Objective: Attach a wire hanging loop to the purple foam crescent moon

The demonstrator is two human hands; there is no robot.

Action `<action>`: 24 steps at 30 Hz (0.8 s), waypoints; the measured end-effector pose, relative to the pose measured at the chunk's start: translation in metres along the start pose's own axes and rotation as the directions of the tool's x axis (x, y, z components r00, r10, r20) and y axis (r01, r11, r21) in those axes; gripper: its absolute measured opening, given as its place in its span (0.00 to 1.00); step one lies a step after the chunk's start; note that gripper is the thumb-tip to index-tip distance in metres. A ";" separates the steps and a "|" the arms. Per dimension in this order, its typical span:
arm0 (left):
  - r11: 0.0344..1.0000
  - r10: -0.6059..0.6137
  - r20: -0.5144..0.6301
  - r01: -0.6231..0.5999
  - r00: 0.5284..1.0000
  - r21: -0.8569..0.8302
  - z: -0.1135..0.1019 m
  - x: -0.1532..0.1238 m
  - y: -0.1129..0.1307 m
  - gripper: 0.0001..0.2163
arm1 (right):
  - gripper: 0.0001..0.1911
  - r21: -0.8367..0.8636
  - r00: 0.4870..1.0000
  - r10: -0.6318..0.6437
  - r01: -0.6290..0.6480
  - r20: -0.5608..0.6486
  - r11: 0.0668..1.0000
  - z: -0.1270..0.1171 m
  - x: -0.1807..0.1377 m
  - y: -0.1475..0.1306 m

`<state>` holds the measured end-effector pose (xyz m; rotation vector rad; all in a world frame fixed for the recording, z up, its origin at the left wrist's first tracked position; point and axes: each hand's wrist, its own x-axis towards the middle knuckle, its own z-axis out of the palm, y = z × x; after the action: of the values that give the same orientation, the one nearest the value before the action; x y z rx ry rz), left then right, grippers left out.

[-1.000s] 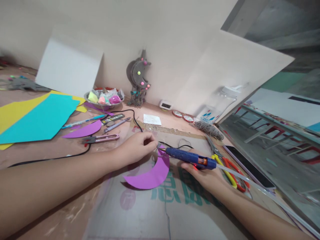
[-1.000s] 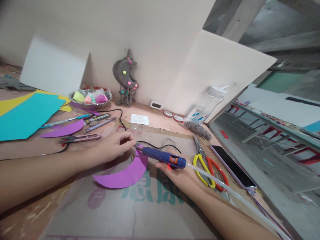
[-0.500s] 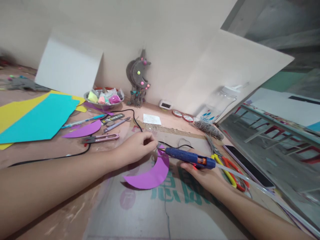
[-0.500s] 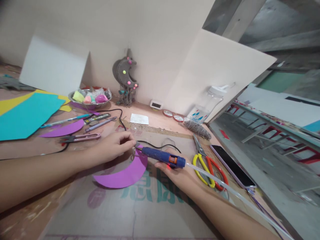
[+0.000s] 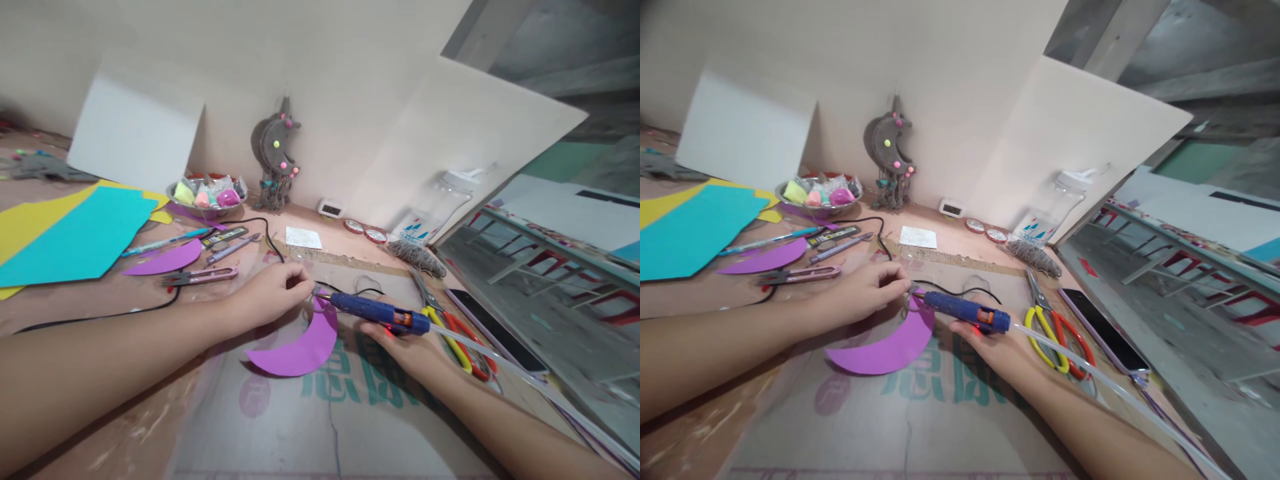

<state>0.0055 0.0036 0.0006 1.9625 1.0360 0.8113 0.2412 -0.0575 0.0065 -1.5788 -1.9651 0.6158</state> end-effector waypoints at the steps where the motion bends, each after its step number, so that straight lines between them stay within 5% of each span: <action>1: 1.000 0.001 0.002 -0.001 1.000 -0.002 0.000 0.000 0.000 0.08 | 0.12 -0.007 1.000 0.003 -0.003 0.000 1.000 0.000 0.000 -0.001; 24: 1.000 -0.012 0.000 0.012 1.000 -0.016 0.001 0.000 0.000 0.07 | 0.10 0.016 0.997 0.033 -0.032 -0.073 0.999 -0.001 0.000 -0.007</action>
<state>0.0061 0.0030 0.0006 1.9416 1.0368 0.8104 0.2367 -0.0588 0.0124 -1.6040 -1.8804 0.5758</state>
